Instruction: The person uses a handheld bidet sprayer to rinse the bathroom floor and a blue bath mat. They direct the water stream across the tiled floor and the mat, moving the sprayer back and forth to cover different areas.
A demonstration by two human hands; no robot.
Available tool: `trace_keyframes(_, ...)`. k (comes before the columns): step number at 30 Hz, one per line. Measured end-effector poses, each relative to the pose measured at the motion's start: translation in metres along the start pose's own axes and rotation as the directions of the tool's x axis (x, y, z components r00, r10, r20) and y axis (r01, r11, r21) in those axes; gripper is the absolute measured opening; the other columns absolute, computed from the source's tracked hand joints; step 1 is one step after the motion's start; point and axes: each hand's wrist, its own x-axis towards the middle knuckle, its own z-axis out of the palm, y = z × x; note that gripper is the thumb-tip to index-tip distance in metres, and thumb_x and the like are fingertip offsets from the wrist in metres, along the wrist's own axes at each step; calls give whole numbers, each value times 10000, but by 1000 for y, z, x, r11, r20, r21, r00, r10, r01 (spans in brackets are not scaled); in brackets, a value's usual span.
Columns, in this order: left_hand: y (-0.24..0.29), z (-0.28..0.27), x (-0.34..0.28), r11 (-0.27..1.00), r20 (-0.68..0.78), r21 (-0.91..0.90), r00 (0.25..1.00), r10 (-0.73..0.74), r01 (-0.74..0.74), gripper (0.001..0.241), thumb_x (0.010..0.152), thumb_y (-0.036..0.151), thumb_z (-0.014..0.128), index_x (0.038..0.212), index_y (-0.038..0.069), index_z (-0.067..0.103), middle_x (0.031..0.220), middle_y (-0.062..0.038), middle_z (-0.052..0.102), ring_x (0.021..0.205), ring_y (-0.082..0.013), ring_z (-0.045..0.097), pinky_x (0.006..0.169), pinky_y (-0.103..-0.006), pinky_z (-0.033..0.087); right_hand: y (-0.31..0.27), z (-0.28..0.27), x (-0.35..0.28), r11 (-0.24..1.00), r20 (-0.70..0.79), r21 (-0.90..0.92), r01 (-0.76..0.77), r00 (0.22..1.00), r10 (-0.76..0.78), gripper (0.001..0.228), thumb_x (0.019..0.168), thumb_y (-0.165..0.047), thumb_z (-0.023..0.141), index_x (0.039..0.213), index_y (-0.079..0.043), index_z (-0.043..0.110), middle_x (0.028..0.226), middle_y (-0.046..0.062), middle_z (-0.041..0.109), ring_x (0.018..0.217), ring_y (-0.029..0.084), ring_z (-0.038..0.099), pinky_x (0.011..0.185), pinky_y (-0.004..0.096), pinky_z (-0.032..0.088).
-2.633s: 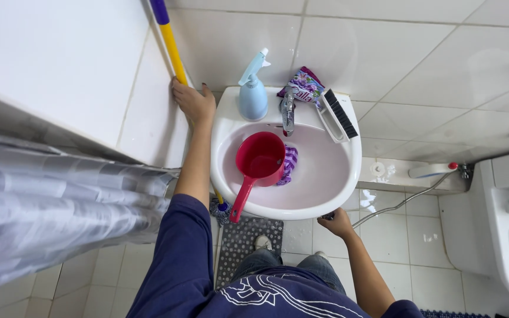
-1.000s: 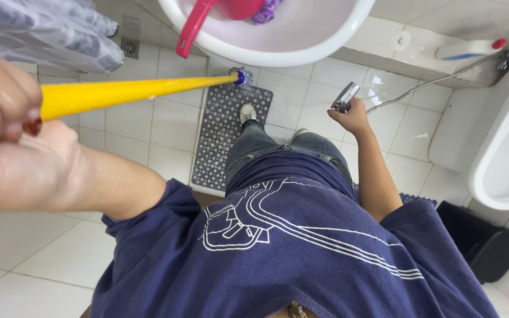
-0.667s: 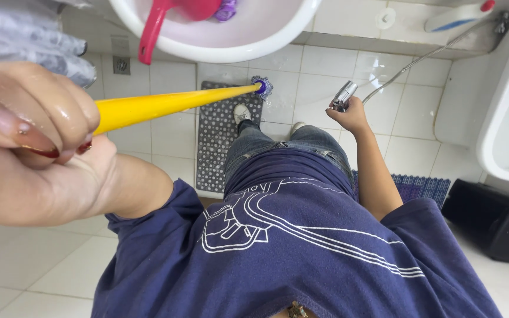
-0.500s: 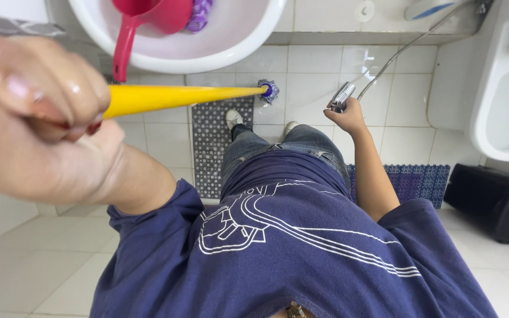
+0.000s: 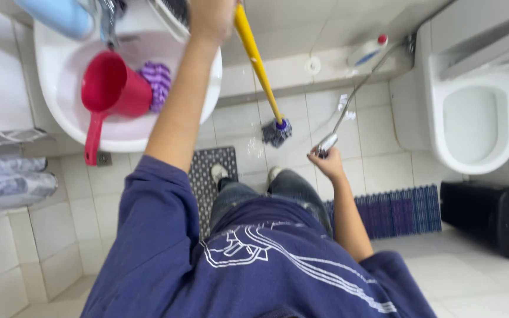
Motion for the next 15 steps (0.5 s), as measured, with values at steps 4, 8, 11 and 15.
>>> trace_keyframes(4,51,69,49,909,17,-369,979,-202,194,304,1036,213,610,777,60,654,604,12,594,487,-61,517,469,-236,385,-4,0,6,1000,12,4,0,1000,0,248,735,-190,845,880,-25,729,760,28,715,694,100,655,652,291,546)
trace_keyframes(8,24,106,61,918,-52,-328,966,-251,221,325,1019,316,641,796,79,649,627,34,596,498,-41,504,455,-224,381,-24,1,16,999,25,1,48,999,-48,219,748,-187,828,867,-29,733,756,32,715,690,101,629,643,291,526)
trace_keyframes(11,-5,119,62,891,-106,-120,886,-451,439,345,1014,356,692,826,68,681,610,22,540,525,-74,509,503,-250,421,-44,4,22,1000,60,-16,25,998,-24,225,747,-200,821,860,-30,726,736,21,708,665,96,634,625,284,528)
trace_keyframes(15,-85,132,57,918,-81,-53,914,-397,393,271,1016,271,638,1173,68,550,931,-34,666,813,-124,667,753,-299,546,-79,8,20,999,150,-34,-25,988,30,250,756,-221,824,863,-41,688,710,-1,657,625,86,575,581,283,485)
